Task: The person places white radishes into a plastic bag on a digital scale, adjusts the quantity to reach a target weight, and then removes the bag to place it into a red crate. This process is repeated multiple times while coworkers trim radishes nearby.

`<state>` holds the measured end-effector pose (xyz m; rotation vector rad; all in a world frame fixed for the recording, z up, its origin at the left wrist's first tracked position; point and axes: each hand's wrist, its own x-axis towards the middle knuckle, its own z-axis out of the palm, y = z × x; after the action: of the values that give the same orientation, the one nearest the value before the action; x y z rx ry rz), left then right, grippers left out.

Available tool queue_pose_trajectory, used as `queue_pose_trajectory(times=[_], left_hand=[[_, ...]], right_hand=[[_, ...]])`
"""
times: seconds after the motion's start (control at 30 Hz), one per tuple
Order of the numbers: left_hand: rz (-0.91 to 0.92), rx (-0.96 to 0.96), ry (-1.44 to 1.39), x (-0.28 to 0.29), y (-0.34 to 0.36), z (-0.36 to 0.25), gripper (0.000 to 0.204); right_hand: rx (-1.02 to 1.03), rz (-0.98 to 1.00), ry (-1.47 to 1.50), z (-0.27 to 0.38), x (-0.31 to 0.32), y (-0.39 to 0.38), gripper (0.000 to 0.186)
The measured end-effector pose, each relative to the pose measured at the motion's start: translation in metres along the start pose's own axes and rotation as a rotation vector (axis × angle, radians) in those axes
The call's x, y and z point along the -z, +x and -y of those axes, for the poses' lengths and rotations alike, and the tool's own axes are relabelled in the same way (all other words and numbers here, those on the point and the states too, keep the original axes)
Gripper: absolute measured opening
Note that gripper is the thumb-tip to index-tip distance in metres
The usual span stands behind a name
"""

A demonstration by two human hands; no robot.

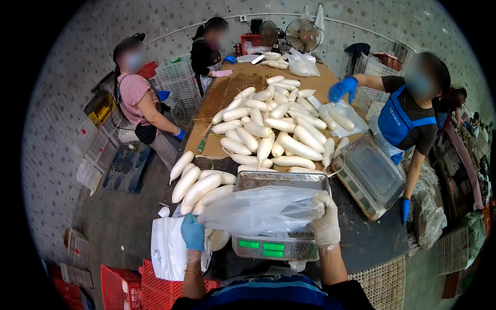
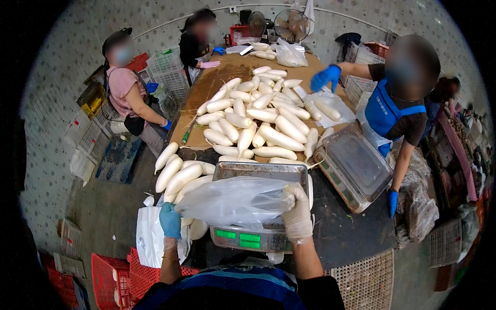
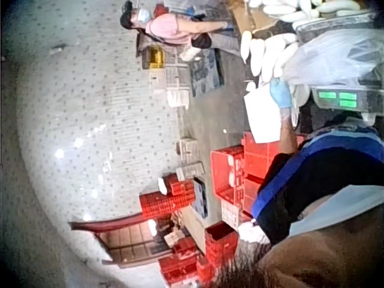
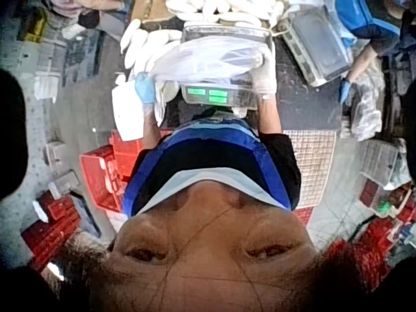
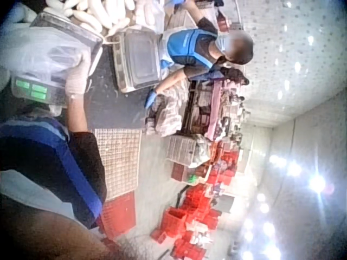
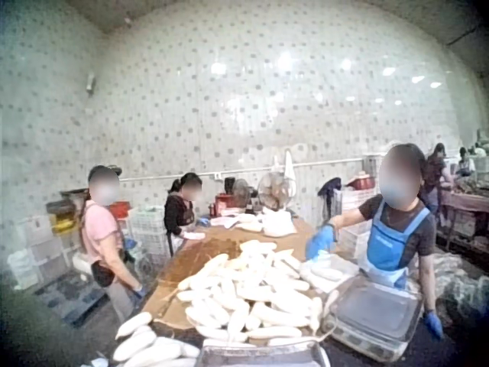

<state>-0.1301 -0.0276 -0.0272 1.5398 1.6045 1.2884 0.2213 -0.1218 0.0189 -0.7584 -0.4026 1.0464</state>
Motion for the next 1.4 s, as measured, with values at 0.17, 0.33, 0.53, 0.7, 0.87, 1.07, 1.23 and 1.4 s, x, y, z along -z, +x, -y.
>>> queue_pose_trajectory(times=[0.17,0.33,0.53,0.7,0.87,1.07,1.23,1.4], left_hand=[[0.245,-0.051,-0.247,0.003,-0.016,-0.056,0.04],[0.336,-0.668,0.121,-0.001,-0.04,-0.15,0.039],[0.374,-0.46,0.252,-0.051,0.002,-0.108,0.032],[0.064,-0.611,-0.084,-0.03,0.026,-0.098,0.026],[0.009,-0.458,-0.517,-0.025,0.029,-0.101,0.026],[-0.098,-0.479,-0.018,-0.016,0.025,-0.063,0.023],[-0.068,-0.406,0.098,-0.012,0.011,-0.057,0.018],[-0.09,-0.335,-0.08,-0.019,0.03,-0.045,0.014]], right_hand=[[-0.041,-0.023,-0.189,0.026,-0.059,-0.019,0.029],[0.018,0.097,-0.39,0.025,-0.081,-0.028,0.028],[-0.071,0.421,-0.892,0.028,-0.074,-0.033,0.024],[0.805,0.333,-1.693,0.033,-0.032,-0.009,0.019],[0.664,-0.121,-1.735,0.016,0.01,0.006,0.022],[0.049,-0.23,-1.432,0.017,0.003,-0.017,0.02],[-0.303,-0.049,-0.177,0.038,-0.025,-0.042,0.013],[-0.3,0.352,0.127,0.016,0.021,-0.046,0.015]])
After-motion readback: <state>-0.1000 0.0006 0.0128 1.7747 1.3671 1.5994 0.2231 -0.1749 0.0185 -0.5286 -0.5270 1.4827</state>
